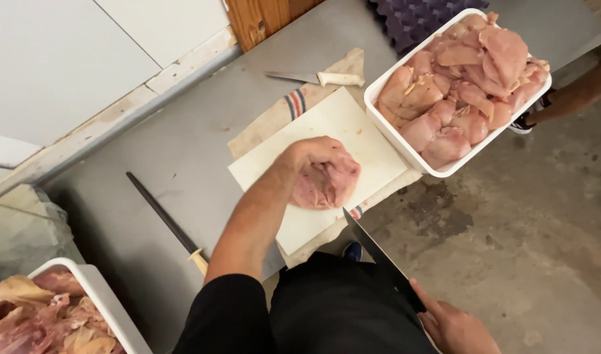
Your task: Slicing raw chicken breasts into thinner fillets on a cutting board.
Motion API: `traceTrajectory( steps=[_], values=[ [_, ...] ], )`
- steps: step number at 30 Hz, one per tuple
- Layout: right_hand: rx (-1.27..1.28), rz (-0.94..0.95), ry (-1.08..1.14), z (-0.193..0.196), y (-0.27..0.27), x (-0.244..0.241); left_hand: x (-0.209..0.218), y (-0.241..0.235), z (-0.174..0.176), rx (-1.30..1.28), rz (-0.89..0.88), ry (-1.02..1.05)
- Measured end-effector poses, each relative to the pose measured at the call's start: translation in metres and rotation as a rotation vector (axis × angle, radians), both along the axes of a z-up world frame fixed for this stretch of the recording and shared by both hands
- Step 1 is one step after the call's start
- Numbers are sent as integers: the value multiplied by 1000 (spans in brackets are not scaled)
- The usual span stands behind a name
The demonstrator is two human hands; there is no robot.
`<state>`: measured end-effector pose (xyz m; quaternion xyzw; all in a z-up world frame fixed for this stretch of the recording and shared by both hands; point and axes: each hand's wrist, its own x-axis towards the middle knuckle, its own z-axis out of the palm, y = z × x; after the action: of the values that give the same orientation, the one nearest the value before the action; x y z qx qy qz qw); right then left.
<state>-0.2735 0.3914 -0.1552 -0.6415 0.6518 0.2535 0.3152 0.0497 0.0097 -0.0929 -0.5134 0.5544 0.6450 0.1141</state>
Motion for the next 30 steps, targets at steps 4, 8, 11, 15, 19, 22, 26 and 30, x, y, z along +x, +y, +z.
traceTrajectory(
  steps=[4,8,11,15,19,22,26,30],
  values=[
    [-98,14,-75,11,-9,8,-7,-5,-26,131,236,255],
    [-183,-27,-161,25,-35,20,30,-1,-19,-29,569,525],
    [-118,-93,-160,30,-49,26,62,26,1,-133,968,623],
    [-158,-125,-222,27,-62,32,106,48,-85,-517,1212,32],
    [-142,-78,-164,18,-68,31,104,84,-93,-386,1418,-81],
    [-226,-64,-231,23,-74,29,80,111,-76,-361,1466,-166],
    [-94,-181,-167,41,-81,31,47,126,-82,-298,1248,-200],
    [-123,-231,-191,33,-72,16,19,108,-87,-278,1067,-288]
  ],
)
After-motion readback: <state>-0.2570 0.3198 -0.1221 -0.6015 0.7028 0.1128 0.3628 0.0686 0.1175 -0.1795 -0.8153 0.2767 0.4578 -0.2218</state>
